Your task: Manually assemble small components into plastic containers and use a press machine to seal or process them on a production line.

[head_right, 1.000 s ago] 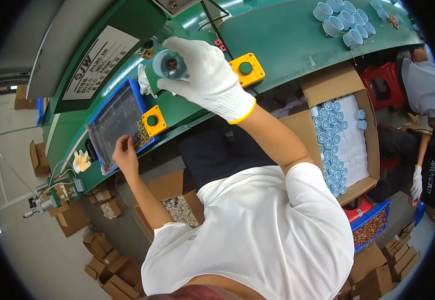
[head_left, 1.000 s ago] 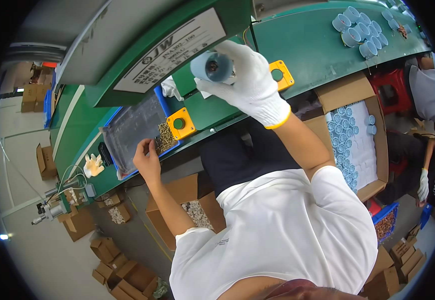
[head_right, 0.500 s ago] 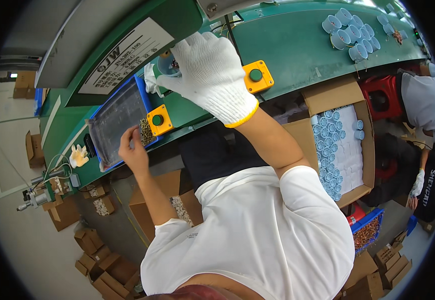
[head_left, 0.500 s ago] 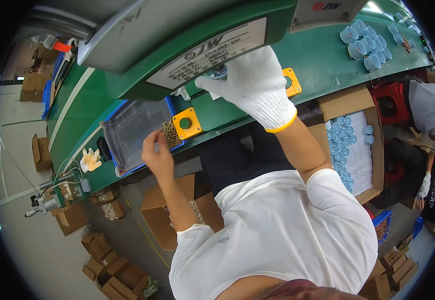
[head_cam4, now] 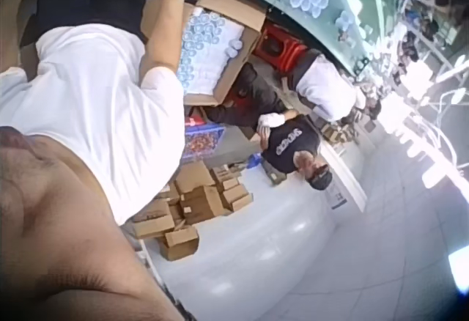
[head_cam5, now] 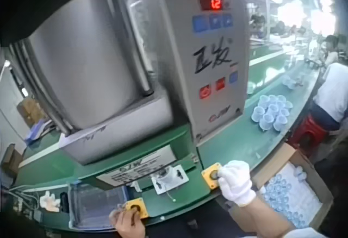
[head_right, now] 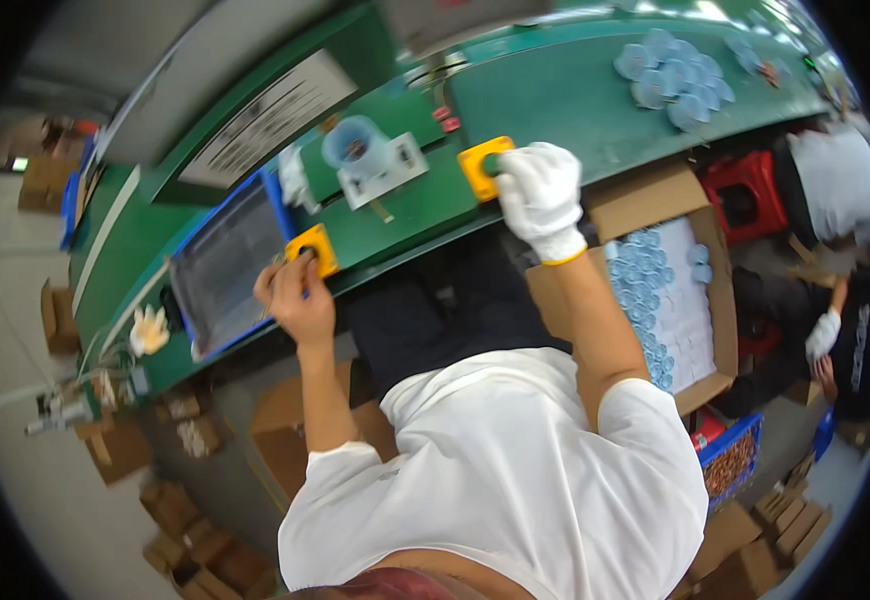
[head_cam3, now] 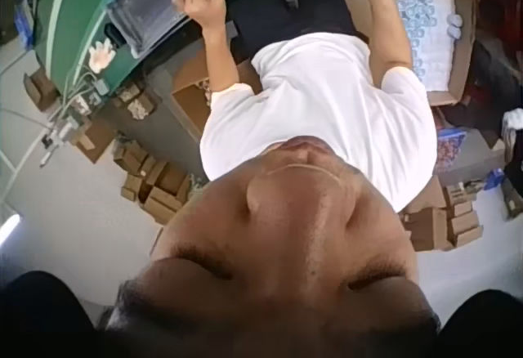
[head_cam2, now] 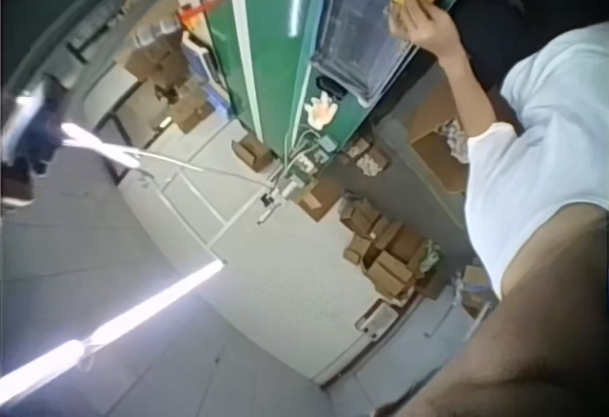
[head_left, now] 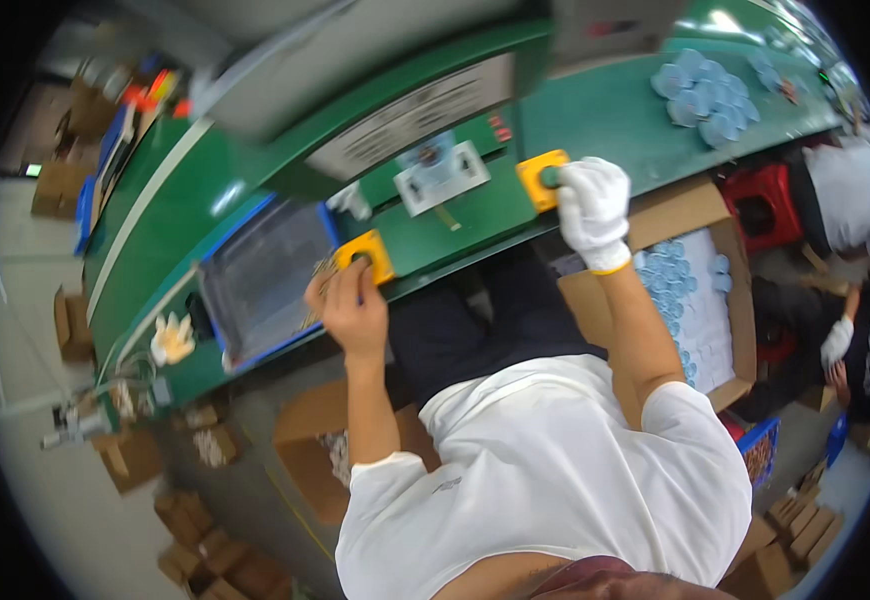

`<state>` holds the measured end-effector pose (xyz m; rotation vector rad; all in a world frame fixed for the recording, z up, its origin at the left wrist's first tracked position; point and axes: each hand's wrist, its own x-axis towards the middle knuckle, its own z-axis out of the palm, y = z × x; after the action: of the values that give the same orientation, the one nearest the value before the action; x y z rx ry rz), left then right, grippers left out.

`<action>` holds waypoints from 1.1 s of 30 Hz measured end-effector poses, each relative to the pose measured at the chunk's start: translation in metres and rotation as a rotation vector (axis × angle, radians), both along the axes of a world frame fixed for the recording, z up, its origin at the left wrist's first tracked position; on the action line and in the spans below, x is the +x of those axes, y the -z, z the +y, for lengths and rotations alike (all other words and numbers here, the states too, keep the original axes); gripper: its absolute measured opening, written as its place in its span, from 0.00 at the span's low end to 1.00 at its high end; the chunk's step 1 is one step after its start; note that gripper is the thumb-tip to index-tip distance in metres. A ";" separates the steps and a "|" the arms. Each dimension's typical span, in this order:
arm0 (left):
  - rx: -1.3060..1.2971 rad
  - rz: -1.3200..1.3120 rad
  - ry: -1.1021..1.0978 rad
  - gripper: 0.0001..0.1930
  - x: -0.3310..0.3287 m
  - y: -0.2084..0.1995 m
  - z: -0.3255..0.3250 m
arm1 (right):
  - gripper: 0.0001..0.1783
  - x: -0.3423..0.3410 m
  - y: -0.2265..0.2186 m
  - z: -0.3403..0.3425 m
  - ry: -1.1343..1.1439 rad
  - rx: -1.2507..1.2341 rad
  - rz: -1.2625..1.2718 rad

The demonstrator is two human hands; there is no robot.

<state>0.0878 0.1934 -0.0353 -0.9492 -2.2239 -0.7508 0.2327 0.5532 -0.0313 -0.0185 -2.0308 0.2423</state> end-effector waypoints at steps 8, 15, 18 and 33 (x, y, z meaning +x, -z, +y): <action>-0.047 0.054 -0.021 0.06 -0.008 0.005 -0.009 | 0.10 -0.005 -0.023 0.008 -0.226 0.100 -0.200; 0.160 -0.300 -0.048 0.05 -0.010 -0.018 0.009 | 0.17 -0.008 0.017 -0.002 -0.192 -0.782 0.162; 0.172 -0.356 0.050 0.04 -0.018 -0.035 0.031 | 0.18 -0.004 0.009 0.009 -0.115 -0.779 -0.134; 0.118 -0.376 0.120 0.05 -0.022 -0.028 0.047 | 0.16 -0.006 0.017 0.003 -0.089 -0.638 -0.130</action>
<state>0.0660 0.2408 -0.0073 -0.9518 -2.4198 -1.1853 0.2271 0.5562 -0.0480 -0.3492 -2.0036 0.9562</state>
